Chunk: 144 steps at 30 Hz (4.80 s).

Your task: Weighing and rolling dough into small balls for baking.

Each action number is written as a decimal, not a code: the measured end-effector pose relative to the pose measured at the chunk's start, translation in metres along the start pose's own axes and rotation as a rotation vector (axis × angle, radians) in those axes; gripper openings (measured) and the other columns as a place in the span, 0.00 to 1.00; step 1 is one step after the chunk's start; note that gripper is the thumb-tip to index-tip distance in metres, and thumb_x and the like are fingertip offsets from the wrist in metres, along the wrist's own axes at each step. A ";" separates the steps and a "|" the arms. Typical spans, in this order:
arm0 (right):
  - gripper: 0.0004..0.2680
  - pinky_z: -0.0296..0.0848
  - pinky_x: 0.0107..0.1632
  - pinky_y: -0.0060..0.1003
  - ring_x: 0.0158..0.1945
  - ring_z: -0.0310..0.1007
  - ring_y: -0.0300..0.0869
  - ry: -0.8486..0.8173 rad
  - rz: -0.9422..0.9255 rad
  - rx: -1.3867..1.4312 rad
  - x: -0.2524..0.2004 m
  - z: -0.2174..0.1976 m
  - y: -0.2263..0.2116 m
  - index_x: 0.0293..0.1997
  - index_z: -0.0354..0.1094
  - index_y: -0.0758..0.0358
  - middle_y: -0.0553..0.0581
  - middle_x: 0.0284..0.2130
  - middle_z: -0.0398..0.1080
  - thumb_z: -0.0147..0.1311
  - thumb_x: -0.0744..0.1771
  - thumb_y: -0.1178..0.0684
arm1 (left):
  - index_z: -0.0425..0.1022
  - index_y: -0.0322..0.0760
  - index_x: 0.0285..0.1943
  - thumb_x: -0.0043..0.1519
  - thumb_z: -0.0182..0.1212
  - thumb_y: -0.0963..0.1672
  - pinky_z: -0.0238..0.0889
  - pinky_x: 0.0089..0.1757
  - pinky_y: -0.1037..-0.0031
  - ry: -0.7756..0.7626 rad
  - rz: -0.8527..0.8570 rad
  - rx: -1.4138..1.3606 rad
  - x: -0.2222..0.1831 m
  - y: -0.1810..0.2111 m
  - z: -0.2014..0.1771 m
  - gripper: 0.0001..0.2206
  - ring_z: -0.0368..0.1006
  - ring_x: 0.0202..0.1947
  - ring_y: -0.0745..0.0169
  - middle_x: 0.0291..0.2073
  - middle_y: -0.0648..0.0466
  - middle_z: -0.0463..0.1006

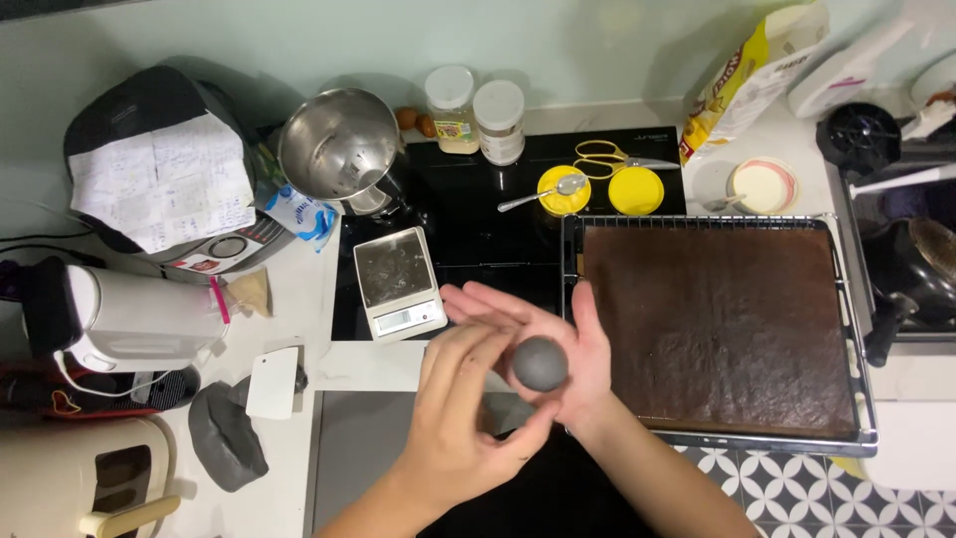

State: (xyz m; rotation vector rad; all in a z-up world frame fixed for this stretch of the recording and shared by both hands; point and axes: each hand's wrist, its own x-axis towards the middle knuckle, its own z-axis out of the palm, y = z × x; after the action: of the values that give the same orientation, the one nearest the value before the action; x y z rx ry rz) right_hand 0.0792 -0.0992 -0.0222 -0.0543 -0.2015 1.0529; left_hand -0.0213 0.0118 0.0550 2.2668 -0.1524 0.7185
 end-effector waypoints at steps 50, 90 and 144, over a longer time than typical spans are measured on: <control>0.35 0.36 0.63 0.84 0.71 0.36 0.78 0.986 0.083 -2.456 -0.172 -0.141 -0.102 0.68 0.56 0.65 0.65 0.70 0.46 0.65 0.58 0.35 | 0.70 0.31 0.60 0.45 0.79 0.42 0.69 0.49 0.64 -0.355 -0.451 -0.138 0.031 -0.138 0.265 0.33 0.73 0.49 0.47 0.53 0.43 0.73; 0.26 0.71 0.57 0.42 0.55 0.68 0.54 -0.195 0.296 -1.941 0.205 -0.176 0.307 0.60 0.65 0.66 0.62 0.50 0.67 0.69 0.57 0.57 | 0.61 0.28 0.52 0.67 0.54 0.44 0.68 0.34 0.47 0.020 -1.152 0.274 -0.233 -0.282 -0.163 0.13 0.76 0.30 0.28 0.26 0.32 0.79; 0.12 0.77 0.47 0.38 0.44 0.77 0.47 -0.042 0.342 -1.617 0.200 -0.221 0.297 0.49 0.67 0.67 0.62 0.42 0.73 0.62 0.63 0.64 | 0.68 0.25 0.51 0.65 0.59 0.46 0.66 0.28 0.57 0.404 -1.347 0.048 -0.231 -0.255 -0.145 0.16 0.74 0.19 0.41 0.18 0.37 0.75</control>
State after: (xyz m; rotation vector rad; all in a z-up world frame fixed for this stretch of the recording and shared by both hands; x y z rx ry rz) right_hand -0.0370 0.2329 -0.2526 -1.5601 -1.0665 0.9786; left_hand -0.2002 0.2714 -0.1456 1.6504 1.4285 0.3710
